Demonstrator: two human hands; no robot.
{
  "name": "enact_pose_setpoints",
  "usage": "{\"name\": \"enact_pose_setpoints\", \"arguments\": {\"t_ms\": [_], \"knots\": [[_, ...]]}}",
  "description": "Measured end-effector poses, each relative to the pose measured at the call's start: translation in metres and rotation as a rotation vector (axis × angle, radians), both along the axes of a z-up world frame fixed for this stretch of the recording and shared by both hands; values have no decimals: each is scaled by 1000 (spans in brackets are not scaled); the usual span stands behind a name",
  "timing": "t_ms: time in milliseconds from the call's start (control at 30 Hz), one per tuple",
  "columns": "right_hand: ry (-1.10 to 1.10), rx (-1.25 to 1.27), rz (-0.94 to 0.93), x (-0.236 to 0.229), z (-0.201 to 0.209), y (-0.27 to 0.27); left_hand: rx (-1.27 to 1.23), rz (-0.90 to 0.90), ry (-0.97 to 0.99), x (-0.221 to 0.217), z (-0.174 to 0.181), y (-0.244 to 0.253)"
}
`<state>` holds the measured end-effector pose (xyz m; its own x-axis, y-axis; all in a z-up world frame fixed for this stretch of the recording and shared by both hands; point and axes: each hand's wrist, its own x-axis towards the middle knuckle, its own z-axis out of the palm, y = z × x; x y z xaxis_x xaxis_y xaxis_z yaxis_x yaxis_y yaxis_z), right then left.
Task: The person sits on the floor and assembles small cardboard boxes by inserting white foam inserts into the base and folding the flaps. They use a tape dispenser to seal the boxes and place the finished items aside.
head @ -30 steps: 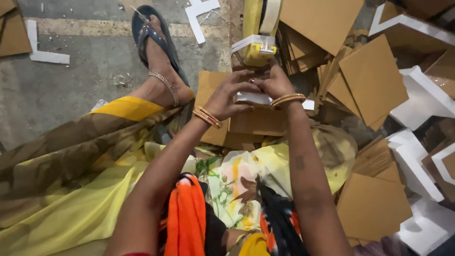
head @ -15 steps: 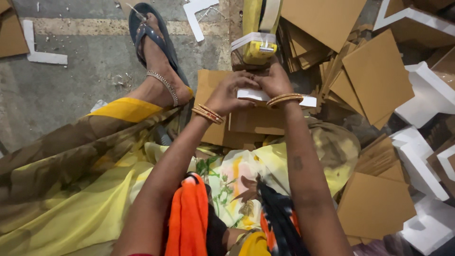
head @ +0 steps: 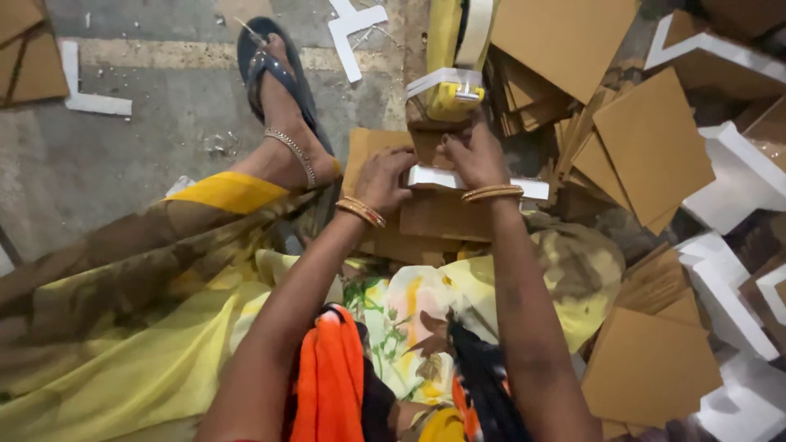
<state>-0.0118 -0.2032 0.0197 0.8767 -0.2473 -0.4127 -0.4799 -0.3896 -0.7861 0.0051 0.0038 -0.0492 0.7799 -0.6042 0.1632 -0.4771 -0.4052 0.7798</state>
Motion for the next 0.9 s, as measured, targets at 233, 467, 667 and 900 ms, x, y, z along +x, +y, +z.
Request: {"name": "enact_pose_setpoints", "arguments": {"t_ms": [233, 467, 667, 900], "knots": [[-292, -25, 63, -32, 30, 3, 153, -18, -15, 0, 0, 6], [-326, -833, 463, -86, 30, -15, 185, -19, 1, -6, 25, 4], [-364, -872, 408, -90, 25, -8, -239, -140, 254, -4, 57, -3], [-390, -858, 394, -89, 25, -5, -180, -9, 153, -16, 35, -15]]}}
